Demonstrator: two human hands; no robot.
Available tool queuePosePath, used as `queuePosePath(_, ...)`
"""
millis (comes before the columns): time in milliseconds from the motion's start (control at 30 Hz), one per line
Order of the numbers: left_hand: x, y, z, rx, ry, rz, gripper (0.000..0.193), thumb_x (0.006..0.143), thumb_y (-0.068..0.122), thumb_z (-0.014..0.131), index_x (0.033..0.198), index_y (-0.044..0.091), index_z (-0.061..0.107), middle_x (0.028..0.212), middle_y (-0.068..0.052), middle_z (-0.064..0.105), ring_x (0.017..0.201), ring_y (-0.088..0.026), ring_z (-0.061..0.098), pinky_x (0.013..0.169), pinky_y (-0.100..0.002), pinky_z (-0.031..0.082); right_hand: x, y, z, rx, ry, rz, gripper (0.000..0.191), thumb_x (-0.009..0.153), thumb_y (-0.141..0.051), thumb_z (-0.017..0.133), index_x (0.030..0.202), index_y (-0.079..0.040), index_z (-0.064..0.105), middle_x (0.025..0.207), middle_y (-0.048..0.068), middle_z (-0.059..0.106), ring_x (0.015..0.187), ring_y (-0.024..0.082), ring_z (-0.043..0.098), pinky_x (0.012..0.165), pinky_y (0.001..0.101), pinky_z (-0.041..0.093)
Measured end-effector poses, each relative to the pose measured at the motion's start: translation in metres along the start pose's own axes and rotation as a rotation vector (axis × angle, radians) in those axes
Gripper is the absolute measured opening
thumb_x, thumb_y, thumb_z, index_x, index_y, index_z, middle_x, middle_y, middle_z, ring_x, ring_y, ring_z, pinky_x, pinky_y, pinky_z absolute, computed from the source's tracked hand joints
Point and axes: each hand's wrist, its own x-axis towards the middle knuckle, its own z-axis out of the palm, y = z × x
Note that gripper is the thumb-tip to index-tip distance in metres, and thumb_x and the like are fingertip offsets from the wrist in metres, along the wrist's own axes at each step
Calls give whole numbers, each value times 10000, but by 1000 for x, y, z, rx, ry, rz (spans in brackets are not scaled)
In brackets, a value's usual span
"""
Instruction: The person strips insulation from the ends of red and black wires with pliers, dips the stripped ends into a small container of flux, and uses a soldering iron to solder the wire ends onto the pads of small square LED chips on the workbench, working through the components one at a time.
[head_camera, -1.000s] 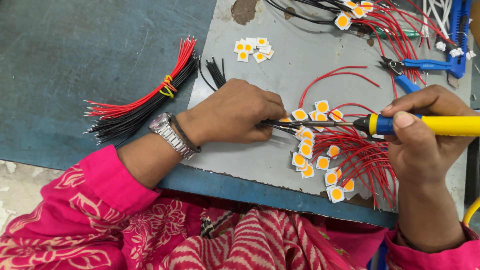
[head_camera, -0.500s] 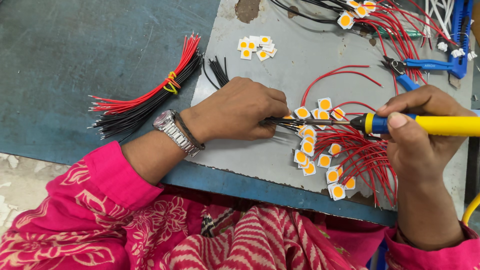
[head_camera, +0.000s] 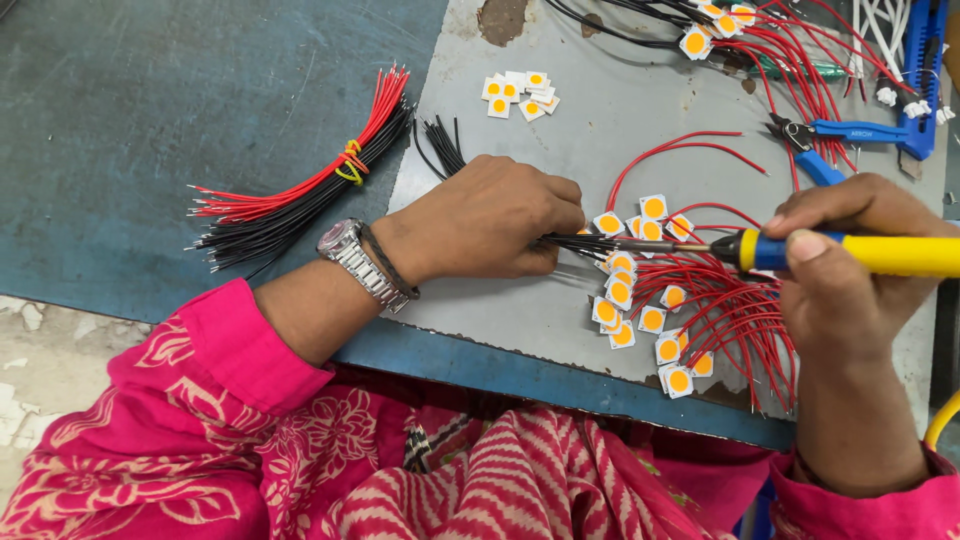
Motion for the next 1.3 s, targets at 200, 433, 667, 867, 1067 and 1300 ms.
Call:
queuePosePath(200, 0, 0, 0, 10, -6, -8, 192, 742, 142, 696, 922, 81, 717, 889, -64, 668, 776, -344, 670, 637, -493, 508, 4, -2, 4, 4, 15, -22, 232, 1002, -130, 726, 989, 81, 629, 943, 141, 660, 794, 158, 623, 787, 220, 518)
queuePosePath(433, 0, 1, 1, 11, 3, -14, 179, 740, 138, 693, 906, 76, 716, 893, -72, 672, 761, -350, 667, 636, -495, 507, 3, 2, 4, -17, -1, 3, 231, 984, -125, 734, 969, 84, 637, 926, 143, 659, 762, 153, 613, 736, 210, 490)
queuePosePath(667, 1, 1, 1, 5, -9, -30, 191, 738, 134, 691, 918, 81, 726, 882, -75, 669, 755, -349, 665, 632, -493, 506, 4, 2, -1, -24, 32, 2, 211, 987, -117, 710, 966, 76, 628, 915, 149, 658, 727, 144, 582, 706, 204, 471)
queuePosePath(867, 1, 2, 1, -4, -1, -20, 218, 740, 134, 695, 949, 86, 738, 902, -68, 676, 759, -344, 666, 633, -485, 507, 3, 4, -11, -17, 98, 34, 202, 965, -116, 680, 950, 70, 600, 892, 161, 651, 695, 148, 574, 676, 202, 466)
queuePosePath(1067, -1, 1, 1, -13, -23, -28, 245, 754, 166, 715, 986, 95, 745, 918, -68, 683, 780, -333, 674, 653, -477, 511, 4, 13, -23, 8, 125, -65, 212, 973, -113, 637, 909, 70, 553, 864, 168, 603, 715, 178, 554, 725, 227, 468)
queuePosePath(1300, -2, 6, -3, -21, -48, -27, 325, 763, 207, 734, 1064, 87, 743, 952, -66, 717, 760, -320, 689, 638, -441, 531, -2, -23, -64, -97, 413, -117, 209, 963, -123, 651, 932, 58, 551, 855, 159, 597, 694, 179, 533, 673, 237, 447)
